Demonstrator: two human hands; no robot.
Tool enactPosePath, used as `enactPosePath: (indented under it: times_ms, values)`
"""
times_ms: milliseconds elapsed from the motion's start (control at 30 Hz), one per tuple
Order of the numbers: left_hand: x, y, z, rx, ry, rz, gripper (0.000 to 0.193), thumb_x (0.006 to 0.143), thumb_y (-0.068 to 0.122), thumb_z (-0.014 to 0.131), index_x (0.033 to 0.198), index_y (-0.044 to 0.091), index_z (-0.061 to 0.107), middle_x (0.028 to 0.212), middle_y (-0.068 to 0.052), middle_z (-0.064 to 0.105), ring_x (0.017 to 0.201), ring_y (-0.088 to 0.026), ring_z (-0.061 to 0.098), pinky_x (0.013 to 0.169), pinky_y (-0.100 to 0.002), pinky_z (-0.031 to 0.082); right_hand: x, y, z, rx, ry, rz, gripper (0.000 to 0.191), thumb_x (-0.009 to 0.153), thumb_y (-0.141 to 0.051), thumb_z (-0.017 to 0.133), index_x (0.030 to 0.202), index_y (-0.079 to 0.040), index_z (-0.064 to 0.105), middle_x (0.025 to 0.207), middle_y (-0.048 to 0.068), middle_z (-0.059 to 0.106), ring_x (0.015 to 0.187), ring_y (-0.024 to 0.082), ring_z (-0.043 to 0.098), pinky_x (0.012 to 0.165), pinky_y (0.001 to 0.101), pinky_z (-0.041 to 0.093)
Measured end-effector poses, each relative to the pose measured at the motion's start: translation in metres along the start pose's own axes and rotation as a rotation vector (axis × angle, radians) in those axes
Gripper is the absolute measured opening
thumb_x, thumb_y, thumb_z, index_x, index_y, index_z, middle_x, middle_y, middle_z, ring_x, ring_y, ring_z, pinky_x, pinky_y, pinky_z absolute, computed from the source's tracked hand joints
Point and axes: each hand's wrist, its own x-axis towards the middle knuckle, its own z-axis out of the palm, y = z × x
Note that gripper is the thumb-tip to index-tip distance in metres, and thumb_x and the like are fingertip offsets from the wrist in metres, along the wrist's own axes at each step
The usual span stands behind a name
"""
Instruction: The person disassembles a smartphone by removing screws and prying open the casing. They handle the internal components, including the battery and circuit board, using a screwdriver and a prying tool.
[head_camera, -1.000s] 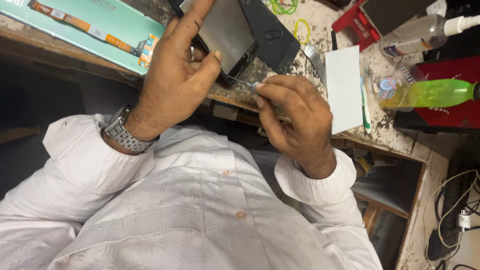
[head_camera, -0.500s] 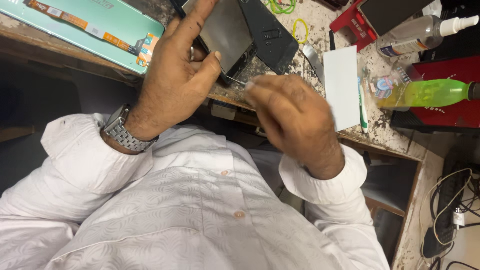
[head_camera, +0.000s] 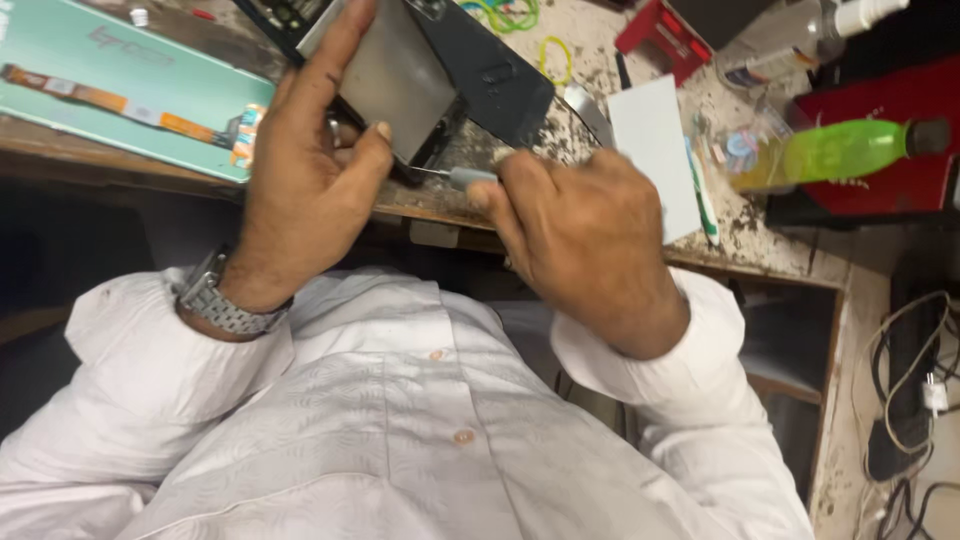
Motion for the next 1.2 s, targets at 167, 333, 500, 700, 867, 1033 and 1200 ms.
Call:
enactPosePath:
  times_ms: [167,333,500,700,867,1033,1200]
  values:
    - [0.002,0.004,0.003,-0.059,0.000,-0.089,0.071,0.104,-0.008,0.053,0.168,0.009,0.028,0.171,-0.013,0.040,0.120,-0.012,0.061,0.082,-0.019,0.056,0.004,-0.002,0.000,0.160,0.010,-0.041,0.022,0.101,-0.022,0.072,0.104,-0.001,0.066,0.081,0.010,0.064,0.071,0.024,0.061,0.066,0.0396,0.050]
    - [0.004,0.005,0.002,-0.033,0.001,0.008,0.067,0.103,-0.013,0.054,0.163,0.006,0.027,0.166,-0.015,0.037,0.148,-0.019,0.049,0.111,-0.024,0.052,-0.001,0.000,0.003,0.285,0.198,-0.202,0.029,0.095,-0.005,0.074,0.121,0.002,0.066,0.099,0.015,0.065,0.086,0.026,0.065,0.074,0.0364,0.055]
    - [0.007,0.005,0.002,-0.116,0.006,-0.147,0.070,0.099,-0.012,0.054,0.162,0.005,0.028,0.167,-0.014,0.039,0.121,-0.015,0.051,0.094,-0.024,0.047,-0.006,-0.001,0.010,0.429,0.217,-0.185,0.038,0.099,-0.005,0.072,0.133,0.006,0.058,0.115,0.018,0.067,0.097,0.029,0.067,0.084,0.0385,0.057]
    - [0.007,0.000,-0.001,-0.097,-0.003,-0.118,0.072,0.102,-0.013,0.055,0.165,0.006,0.028,0.169,-0.013,0.040,0.112,-0.009,0.055,0.079,-0.017,0.050,-0.002,-0.003,0.008,0.384,0.221,-0.233,0.037,0.095,-0.002,0.073,0.127,0.009,0.058,0.104,0.015,0.068,0.085,0.028,0.064,0.075,0.0392,0.054]
    - [0.002,-0.005,-0.001,-0.149,-0.005,-0.045,0.067,0.107,-0.015,0.054,0.166,0.005,0.027,0.171,-0.011,0.036,0.127,-0.007,0.054,0.084,-0.013,0.051,0.004,-0.010,0.000,0.359,0.196,-0.182,0.027,0.096,-0.001,0.074,0.120,0.004,0.062,0.107,0.016,0.068,0.093,0.030,0.068,0.080,0.0397,0.056]
    - [-0.003,-0.004,0.003,-0.243,0.006,-0.066,0.066,0.109,-0.015,0.053,0.167,0.002,0.027,0.169,-0.010,0.033,0.134,-0.008,0.052,0.092,-0.013,0.051,0.010,-0.014,-0.004,0.364,0.171,-0.089,0.027,0.097,-0.004,0.077,0.118,0.005,0.063,0.103,0.016,0.069,0.089,0.029,0.068,0.076,0.0399,0.056]
    - [0.000,0.000,0.005,-0.162,0.018,-0.067,0.067,0.105,-0.017,0.053,0.165,0.001,0.029,0.172,-0.012,0.036,0.145,-0.010,0.044,0.109,-0.016,0.046,0.010,-0.014,-0.004,0.350,0.130,-0.022,0.026,0.101,-0.008,0.081,0.117,0.003,0.064,0.099,0.015,0.070,0.084,0.028,0.069,0.072,0.0400,0.055]
